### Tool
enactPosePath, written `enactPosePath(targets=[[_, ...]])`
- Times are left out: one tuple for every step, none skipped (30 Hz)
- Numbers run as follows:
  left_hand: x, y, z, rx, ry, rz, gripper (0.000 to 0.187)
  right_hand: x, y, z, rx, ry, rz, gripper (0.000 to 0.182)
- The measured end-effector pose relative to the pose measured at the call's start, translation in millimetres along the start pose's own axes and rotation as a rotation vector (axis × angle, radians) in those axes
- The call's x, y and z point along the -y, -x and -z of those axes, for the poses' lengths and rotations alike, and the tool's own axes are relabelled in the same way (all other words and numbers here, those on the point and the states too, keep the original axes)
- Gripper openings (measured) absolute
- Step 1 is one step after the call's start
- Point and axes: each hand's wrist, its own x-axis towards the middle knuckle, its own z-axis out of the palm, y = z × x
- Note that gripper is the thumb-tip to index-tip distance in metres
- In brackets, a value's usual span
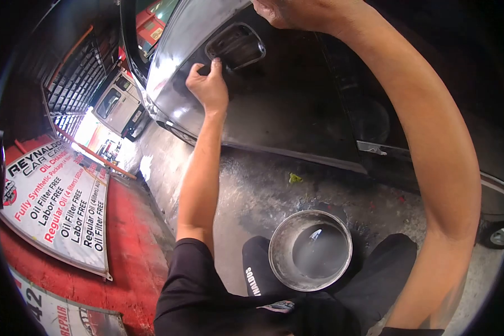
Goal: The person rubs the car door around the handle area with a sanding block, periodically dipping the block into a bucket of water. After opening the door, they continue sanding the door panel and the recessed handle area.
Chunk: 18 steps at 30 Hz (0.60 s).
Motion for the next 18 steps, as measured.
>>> enactPosePath(targets=[[-3, -13, 2, -0.046, -0.083, -0.112, 0.034, 0, 0, 0, -0.001, -0.001, 0.0, 0.025], [-5, -25, 1, -0.09, -0.166, -0.224, 0.033, 0, 0, -1, -0.004, 0.006, -0.006, 0.025], [-13, -22, 1, -0.078, -0.175, -0.233, 0.031, -1, 2, -3, -0.005, 0.018, -0.015, 0.024], [-11, -16, 1, -0.073, -0.181, -0.231, 0.031, 0, 3, -4, -0.003, 0.012, -0.02, 0.024], [-10, -8, -1, -0.078, -0.086, -0.14, 0.03, 1, 2, -4, -0.005, -0.01, -0.013, 0.024], [-8, -5, -6, -0.086, 0.02, -0.055, 0.029, -2, 1, -3, -0.01, -0.018, -0.006, 0.024], [1, 2, -4, -0.039, 0.049, 0.011, 0.03, 0, 1, -3, -0.009, -0.022, -0.008, 0.024], [9, 2, -2, -0.039, 0.049, 0.009, 0.03, 1, 1, -2, -0.005, -0.041, -0.026, 0.024], [5, -1, 1, 0.0, 0.02, 0.016, 0.028, 0, 1, 0, -0.003, -0.054, -0.042, 0.023], [3, -5, 4, 0.038, -0.01, 0.027, 0.027, -1, 1, 1, -0.003, -0.049, -0.039, 0.023], [1, -20, 3, -0.032, -0.104, -0.191, 0.028, -1, 1, -1, -0.015, -0.029, -0.022, 0.024], [-4, -30, 4, -0.006, -0.197, -0.129, 0.03, -1, 1, -3, -0.025, -0.007, -0.007, 0.024], [-8, -27, 2, 0.001, -0.214, -0.154, 0.029, -3, 3, -4, -0.022, -0.005, -0.01, 0.024], [-11, -20, 6, 0.01, -0.243, -0.175, 0.029, -2, 3, -6, -0.033, -0.005, -0.008, 0.024], [-5, -15, 7, 0.009, -0.249, -0.175, 0.029, -1, 2, -6, -0.049, 0.001, -0.002, 0.025], [2, -11, 5, 0.004, -0.191, -0.175, 0.029, -2, 0, -5, -0.052, 0.007, 0.0, 0.025], [8, -7, 5, 0.003, -0.139, -0.167, 0.028, 1, 0, -3, -0.028, -0.003, -0.014, 0.025], [4, -9, 7, 0.004, -0.138, -0.168, 0.028, 1, 1, -1, -0.005, -0.01, -0.027, 0.025]])
